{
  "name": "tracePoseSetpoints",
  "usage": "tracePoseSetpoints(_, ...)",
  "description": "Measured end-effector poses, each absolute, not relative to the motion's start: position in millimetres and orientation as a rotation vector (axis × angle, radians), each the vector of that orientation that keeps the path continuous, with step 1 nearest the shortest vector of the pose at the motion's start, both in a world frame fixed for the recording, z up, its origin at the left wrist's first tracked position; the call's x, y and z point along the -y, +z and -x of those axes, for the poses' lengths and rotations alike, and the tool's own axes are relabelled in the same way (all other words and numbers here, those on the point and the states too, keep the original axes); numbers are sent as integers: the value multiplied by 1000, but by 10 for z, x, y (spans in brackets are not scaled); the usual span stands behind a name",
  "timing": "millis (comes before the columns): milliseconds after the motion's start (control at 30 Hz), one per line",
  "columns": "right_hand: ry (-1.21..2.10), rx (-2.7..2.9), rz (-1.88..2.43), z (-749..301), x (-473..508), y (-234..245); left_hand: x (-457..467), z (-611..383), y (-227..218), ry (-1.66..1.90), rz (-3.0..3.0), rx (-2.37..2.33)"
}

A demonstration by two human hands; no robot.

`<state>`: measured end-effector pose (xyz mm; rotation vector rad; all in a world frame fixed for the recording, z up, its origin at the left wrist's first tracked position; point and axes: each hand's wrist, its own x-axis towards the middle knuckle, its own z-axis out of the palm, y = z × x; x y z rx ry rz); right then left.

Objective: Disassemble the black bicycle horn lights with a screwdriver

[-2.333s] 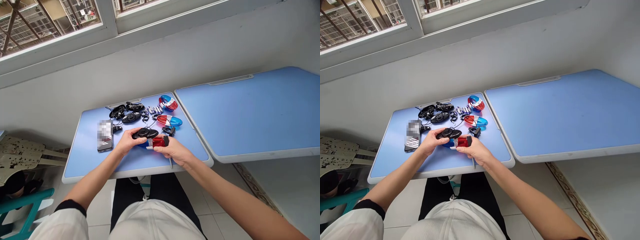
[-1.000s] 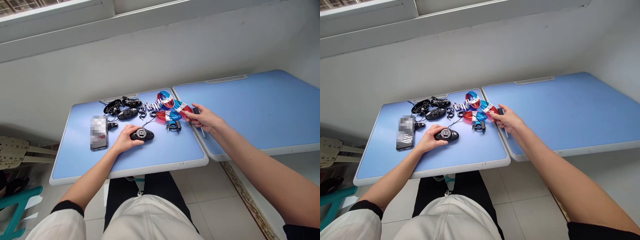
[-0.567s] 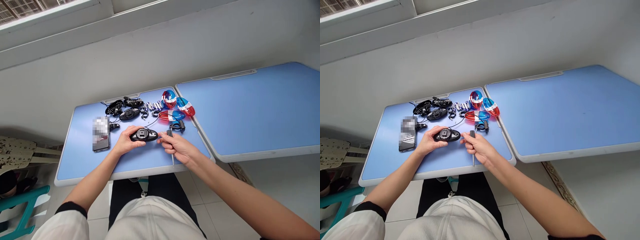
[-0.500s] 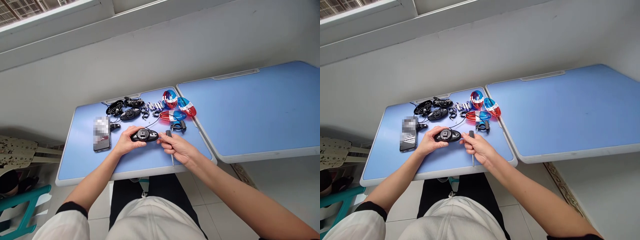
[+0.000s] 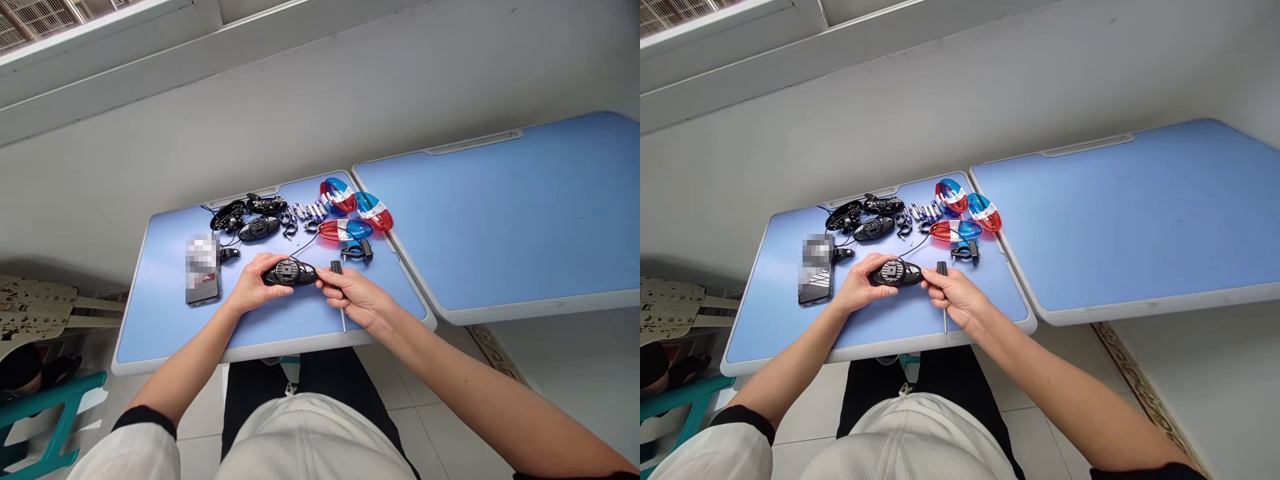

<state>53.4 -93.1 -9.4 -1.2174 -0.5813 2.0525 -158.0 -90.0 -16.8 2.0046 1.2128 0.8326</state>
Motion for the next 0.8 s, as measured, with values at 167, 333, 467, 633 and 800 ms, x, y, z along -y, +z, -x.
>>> tracePoseSetpoints(167,2074,614,1211,-552,936,-90,900,1575,-179,838,-2004,-1216)
tracePoseSetpoints(333,2089,651,1200,-563,938,-87,901,1573,-176,837,-1993,-1219)
tracePoseSetpoints(467,2091,620,1188,-564,928,-83,901,1575,-171,829,-1982,-1222)
tracePoseSetpoints(633,2127,558,1166,-569,924,-70,902,1575,-174,846,-1998,-1207)
tracePoseSetpoints(800,2136,552,1161,-570,940,-71,903,1575,-172,846,-2018,-1217)
